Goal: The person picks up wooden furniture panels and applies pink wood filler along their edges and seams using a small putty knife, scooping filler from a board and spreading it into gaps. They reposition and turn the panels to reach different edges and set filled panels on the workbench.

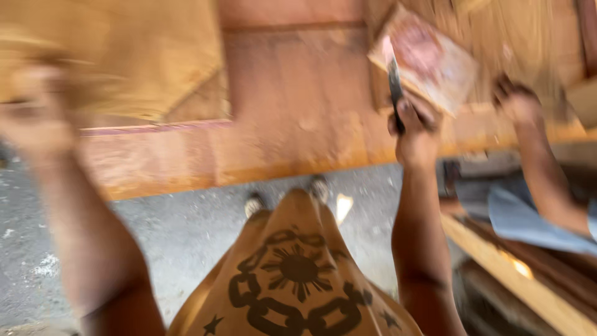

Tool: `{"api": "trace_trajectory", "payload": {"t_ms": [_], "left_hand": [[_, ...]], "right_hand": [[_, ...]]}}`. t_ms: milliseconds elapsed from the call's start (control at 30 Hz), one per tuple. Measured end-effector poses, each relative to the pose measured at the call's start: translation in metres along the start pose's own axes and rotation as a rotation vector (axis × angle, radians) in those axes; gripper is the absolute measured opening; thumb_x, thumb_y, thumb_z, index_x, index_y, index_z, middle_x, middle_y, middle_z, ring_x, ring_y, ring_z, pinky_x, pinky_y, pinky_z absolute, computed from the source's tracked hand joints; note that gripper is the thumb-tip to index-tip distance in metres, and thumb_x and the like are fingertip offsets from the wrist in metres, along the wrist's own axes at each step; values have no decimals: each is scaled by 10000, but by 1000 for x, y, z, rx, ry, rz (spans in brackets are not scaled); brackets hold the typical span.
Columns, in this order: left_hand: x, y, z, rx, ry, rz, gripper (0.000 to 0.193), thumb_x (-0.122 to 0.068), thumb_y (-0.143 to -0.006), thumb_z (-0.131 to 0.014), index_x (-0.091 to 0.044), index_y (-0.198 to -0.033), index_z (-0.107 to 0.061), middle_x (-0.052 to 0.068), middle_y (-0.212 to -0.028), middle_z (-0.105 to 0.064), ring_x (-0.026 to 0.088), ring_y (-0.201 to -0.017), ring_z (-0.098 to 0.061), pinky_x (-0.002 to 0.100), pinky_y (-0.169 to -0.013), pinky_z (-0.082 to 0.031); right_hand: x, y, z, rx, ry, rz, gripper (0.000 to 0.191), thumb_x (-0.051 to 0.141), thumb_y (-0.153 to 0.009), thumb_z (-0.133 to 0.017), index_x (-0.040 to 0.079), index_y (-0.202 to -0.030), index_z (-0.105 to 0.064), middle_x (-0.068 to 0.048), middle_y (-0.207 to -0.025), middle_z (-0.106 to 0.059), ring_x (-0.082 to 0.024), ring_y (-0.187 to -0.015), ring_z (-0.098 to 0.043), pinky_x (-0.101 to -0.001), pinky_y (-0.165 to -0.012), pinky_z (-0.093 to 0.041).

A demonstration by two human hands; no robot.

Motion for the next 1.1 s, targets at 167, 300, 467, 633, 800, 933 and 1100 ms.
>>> {"api": "trace_trajectory", "payload": {"t_ms": [167,300,467,633,800,933,1100], "left_hand": [[-27,8,17,-93,179,-115,367,-175,-1019,-838,-3,-1268,-630,143,-1114,-780,260,-1070,-765,381,-1015,-601],[-48,11,24,-126,151,101,854,-415,-877,-943,86,-1331,-421,238,-1069,-730,404,-1012,-752,451,-797,-627],[-63,8,32,-87,102,75,881,-434,-873,-926,74,-1358,-393,258,-1087,-717,441,-982,-745,480,-764,-613],[-57,15,23,-91,108,58,874,-459,-872,-916,75,-1333,-400,258,-1064,-704,453,-964,-735,494,-762,-611],[-56,14,22,-96,117,86,844,-478,-863,-916,53,-1292,-420,259,-1050,-704,470,-954,-725,514,-754,-603],[-62,10,26,-81,84,161,905,-513,-838,-914,51,-1334,-410,262,-1029,-702,481,-937,-710,533,-740,-591],[-68,6,30,-88,109,151,922,-524,-844,-901,20,-1399,-405,245,-1065,-724,463,-959,-724,529,-766,-593]], "right_hand": [[80,44,-140,216,112,349,261,47,-1075,-645,-17,-1323,-692,-109,-1060,-715,-124,-745,-571,-266,-638,-454],[123,58,-200,279,235,554,276,17,-1083,-673,-17,-1357,-685,-112,-1137,-708,-121,-918,-619,-257,-840,-502],[154,72,-239,223,383,691,277,-20,-1034,-673,-20,-1310,-692,-124,-1199,-712,-164,-1107,-687,-277,-974,-558],[201,85,-239,82,749,861,280,-82,-944,-675,-17,-1207,-746,-174,-1134,-743,-172,-922,-708,-274,-752,-563],[222,73,-232,251,942,807,333,-86,-978,-565,0,-1238,-756,-154,-1069,-778,-153,-820,-736,-274,-698,-594],[216,86,-231,376,932,877,331,-75,-939,-596,-21,-1239,-725,-185,-1115,-756,-186,-954,-744,-309,-847,-601],[187,89,-255,277,563,726,319,-65,-983,-611,22,-1269,-724,-161,-1164,-741,-185,-980,-697,-275,-846,-568]]}}
Point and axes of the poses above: each hand's wrist, its own y-axis away from the middle knuckle, its own z-axis out of the back of the hand, x = y × z, the point moved 2 cm from there along -y, towards the middle knuckle
